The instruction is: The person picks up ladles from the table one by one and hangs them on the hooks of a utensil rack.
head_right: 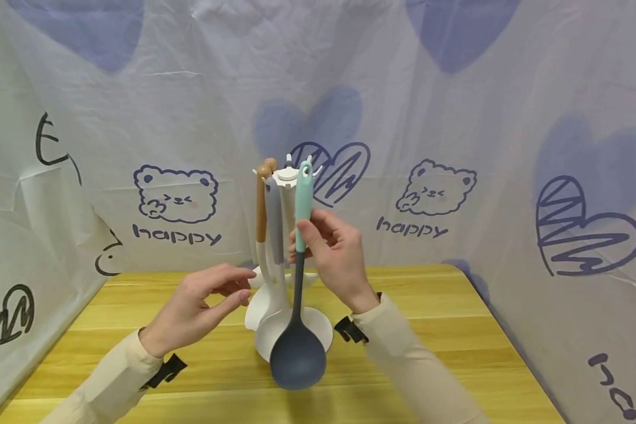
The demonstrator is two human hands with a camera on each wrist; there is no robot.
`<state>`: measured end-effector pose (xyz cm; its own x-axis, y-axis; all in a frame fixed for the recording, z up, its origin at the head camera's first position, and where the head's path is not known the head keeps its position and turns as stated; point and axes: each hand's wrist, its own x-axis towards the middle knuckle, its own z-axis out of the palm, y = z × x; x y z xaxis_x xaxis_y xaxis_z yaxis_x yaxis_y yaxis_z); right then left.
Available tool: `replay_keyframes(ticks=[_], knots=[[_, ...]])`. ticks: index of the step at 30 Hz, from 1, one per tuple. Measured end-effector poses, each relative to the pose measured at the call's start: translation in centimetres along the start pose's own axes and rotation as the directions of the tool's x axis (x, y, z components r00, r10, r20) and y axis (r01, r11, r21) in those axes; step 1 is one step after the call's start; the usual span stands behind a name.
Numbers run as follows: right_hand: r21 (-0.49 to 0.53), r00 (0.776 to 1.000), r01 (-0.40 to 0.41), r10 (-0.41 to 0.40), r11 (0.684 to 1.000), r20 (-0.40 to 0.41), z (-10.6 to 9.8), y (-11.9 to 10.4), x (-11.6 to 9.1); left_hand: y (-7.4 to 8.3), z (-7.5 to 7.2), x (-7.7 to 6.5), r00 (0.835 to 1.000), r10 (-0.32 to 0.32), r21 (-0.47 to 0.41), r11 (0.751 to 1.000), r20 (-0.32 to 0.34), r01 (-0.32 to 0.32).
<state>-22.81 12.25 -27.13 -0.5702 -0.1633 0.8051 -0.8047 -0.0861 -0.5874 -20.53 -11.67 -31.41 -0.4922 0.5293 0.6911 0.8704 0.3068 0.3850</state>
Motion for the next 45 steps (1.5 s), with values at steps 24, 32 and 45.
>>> replay_keyframes(ticks=[24, 32, 45], knots=[[-0.149, 0.993, -0.054, 0.069, 0.987, 0.094, -1.7, 1.0, 0.3, -1.8, -1.4, 2.8, 0.989, -0.001, 0.073, 0.997, -0.147, 0.012], [-0.129, 0.99, -0.079, 0.092, 0.988, 0.104, -1.4, 1.4, 0.3, -2.0, -1.7, 4.5, 0.978, 0.011, 0.084, 0.996, -0.21, 0.007], [-0.124, 0.985, -0.132, 0.144, 0.984, 0.093, -1.2, 1.6, 0.1, -1.5, -2.0, 6.7, 0.96, -0.009, 0.052, 0.998, -0.28, 0.024]])
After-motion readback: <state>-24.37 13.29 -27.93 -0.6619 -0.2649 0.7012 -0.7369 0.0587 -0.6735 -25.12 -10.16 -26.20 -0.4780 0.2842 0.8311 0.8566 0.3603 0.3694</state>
